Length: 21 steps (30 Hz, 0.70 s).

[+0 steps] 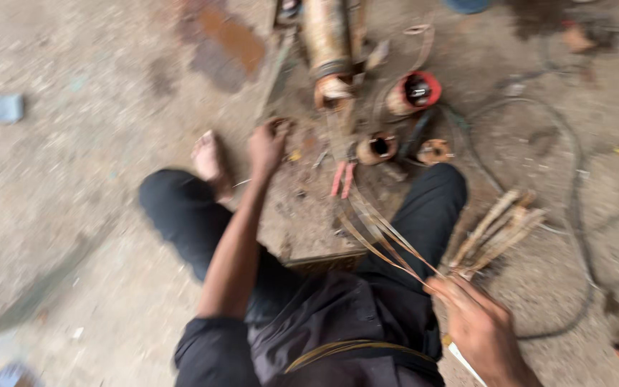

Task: The person sits on the floor and uses pliers to pull and separate copper wires from a cylindrical metal coil. They repeatedly extract wire strands, bundle them, and continue removing material from the coil.

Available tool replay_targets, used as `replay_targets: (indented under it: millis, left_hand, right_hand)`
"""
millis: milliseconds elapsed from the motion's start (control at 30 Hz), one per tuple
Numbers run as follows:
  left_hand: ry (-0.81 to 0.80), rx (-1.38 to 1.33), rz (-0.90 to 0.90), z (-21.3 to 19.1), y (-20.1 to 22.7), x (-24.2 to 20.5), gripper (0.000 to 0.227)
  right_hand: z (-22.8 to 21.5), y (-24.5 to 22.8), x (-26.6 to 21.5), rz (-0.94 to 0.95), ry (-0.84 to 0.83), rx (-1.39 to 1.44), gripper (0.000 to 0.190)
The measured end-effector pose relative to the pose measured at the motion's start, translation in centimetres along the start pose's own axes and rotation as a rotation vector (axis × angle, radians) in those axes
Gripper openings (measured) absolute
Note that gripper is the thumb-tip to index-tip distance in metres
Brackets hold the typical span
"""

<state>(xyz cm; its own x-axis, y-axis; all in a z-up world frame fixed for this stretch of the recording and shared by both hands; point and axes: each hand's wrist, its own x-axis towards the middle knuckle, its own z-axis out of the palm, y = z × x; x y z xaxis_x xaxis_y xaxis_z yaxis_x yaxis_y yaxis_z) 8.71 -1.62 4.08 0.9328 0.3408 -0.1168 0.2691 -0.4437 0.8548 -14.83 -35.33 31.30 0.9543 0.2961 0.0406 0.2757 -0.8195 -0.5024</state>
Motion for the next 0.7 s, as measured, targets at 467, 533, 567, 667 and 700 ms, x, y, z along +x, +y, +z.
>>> replay_targets:
  millis: [467,533,567,667,700]
  left_hand:
    - [-0.424,-0.080,0.144,-4.8,6.7,-6.6,0.047]
    - [-0.416,-0.077,0.135,-4.4,7.2,-6.6,0.046]
    - [-0.408,-0.061,0.099,-4.1,7.5,-6.1,0.045]
    - [-0.338,-0.043,0.052,-4.5,6.8,-6.1,0.045]
    - [-0.307,-0.046,0.061,-4.7,6.6,-6.0,0.045]
  right_hand:
    - [11.2,6.3,17.0,-0.333,-0.502,-0.146,0.019]
    - [16.7,8.2,16.7,-0.370,-0.668,-0.317,0.017]
    - [19.7,9.6,16.5,-0.397,-0.590,-0.359,0.016]
    - [29.8,12.6,14.5,-0.178,-0.762,-0.365,0.021]
    - [32.8,13.2,13.7,-0.190,-0.748,-0.382,0.020]
